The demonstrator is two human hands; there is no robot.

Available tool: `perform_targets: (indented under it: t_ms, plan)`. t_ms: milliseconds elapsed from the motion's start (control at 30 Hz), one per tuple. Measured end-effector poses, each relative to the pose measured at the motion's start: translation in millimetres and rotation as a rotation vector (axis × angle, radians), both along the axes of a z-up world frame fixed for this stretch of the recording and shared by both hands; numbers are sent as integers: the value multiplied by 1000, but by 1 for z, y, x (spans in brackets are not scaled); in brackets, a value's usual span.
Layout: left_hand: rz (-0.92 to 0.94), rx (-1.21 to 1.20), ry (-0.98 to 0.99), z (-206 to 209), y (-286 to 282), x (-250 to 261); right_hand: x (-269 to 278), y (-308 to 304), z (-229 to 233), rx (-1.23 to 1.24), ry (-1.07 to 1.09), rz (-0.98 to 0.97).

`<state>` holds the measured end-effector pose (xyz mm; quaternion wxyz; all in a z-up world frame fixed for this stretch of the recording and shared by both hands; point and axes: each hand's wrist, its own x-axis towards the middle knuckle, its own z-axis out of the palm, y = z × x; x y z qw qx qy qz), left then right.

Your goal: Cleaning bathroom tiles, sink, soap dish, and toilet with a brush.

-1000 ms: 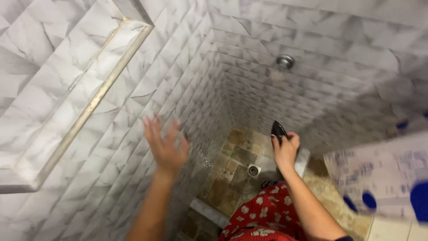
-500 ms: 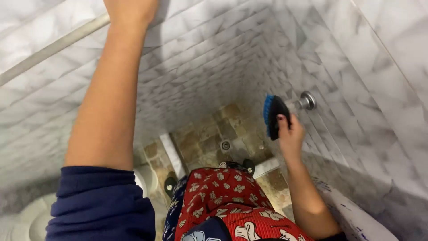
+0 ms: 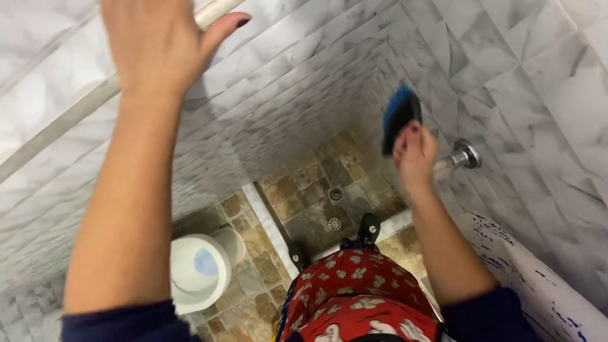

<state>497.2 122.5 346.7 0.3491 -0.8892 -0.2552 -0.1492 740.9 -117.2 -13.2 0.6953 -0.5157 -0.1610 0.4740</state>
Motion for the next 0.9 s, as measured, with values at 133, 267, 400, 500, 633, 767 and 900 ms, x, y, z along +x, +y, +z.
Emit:
perform_targets:
  t_ms: [133, 267, 400, 500, 633, 767, 900]
  plan:
    - [115, -264, 28, 6, -5, 7, -8, 85, -43, 136, -232, -70]
    - [297, -434, 44, 20, -13, 25, -10, 137, -23, 307, -197, -58]
    - [366, -240, 195, 1, -3, -12, -2, 162, 3, 422, -127, -8]
    - [377, -179, 222, -3, -3, -24, -3, 179, -11, 579, -54, 48]
    - [366, -201, 199, -3, -9, -22, -11, 181, -21, 340, 113, -2]
    - [443, -142, 253, -3, -9, -21, 4, 182, -24, 407, 32, 166]
    - [364, -172, 210, -5, -8, -30, 21, 171, -40, 569, 241, 187]
